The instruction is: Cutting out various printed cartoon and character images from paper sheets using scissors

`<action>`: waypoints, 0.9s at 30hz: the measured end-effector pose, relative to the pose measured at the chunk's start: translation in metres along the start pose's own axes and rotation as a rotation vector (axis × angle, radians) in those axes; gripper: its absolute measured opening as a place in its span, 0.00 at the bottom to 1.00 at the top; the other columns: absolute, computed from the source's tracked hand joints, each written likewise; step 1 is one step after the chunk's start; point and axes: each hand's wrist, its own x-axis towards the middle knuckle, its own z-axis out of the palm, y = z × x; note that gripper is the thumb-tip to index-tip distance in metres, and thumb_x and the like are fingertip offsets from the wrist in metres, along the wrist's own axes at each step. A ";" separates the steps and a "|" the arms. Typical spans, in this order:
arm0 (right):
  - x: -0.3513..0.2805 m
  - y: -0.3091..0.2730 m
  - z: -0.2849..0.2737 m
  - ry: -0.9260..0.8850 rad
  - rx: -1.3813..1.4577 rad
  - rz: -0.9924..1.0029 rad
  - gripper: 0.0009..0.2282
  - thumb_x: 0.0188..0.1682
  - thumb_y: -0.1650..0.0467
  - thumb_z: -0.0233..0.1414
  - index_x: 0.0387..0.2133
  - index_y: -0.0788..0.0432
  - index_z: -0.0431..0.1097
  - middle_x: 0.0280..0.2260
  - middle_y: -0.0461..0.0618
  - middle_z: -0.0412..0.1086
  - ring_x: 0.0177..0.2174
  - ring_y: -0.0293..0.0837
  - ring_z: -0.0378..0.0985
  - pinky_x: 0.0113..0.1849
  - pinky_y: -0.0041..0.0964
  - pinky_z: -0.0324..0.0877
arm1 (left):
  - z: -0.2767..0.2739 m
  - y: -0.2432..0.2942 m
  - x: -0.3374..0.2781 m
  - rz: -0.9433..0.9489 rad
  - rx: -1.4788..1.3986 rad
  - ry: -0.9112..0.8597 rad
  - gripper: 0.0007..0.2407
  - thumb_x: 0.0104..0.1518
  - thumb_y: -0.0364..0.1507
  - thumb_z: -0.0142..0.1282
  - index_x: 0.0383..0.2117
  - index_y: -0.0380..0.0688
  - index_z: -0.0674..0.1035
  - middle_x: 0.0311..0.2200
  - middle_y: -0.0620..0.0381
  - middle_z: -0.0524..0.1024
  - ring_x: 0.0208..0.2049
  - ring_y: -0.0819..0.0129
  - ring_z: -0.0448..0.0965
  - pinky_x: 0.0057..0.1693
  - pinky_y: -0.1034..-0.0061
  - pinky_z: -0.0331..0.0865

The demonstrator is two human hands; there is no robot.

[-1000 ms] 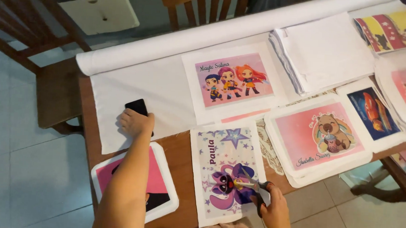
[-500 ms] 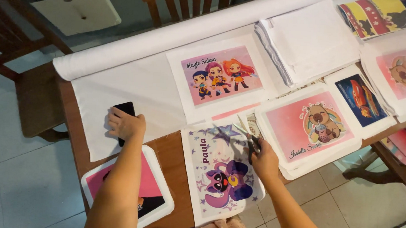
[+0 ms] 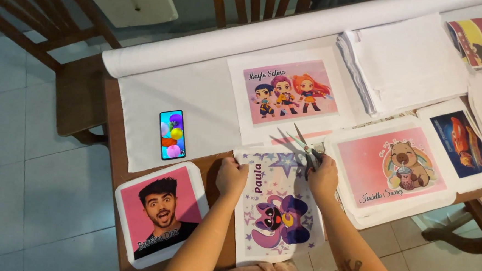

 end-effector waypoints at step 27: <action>0.031 -0.016 0.007 0.391 0.380 -0.339 0.17 0.41 0.72 0.65 0.41 0.55 0.68 0.36 0.51 0.73 0.39 0.53 0.80 0.43 0.45 0.74 | -0.059 0.043 0.043 0.494 -0.337 0.198 0.29 0.55 0.15 0.58 0.65 0.38 0.61 0.60 0.39 0.65 0.62 0.43 0.68 0.62 0.55 0.73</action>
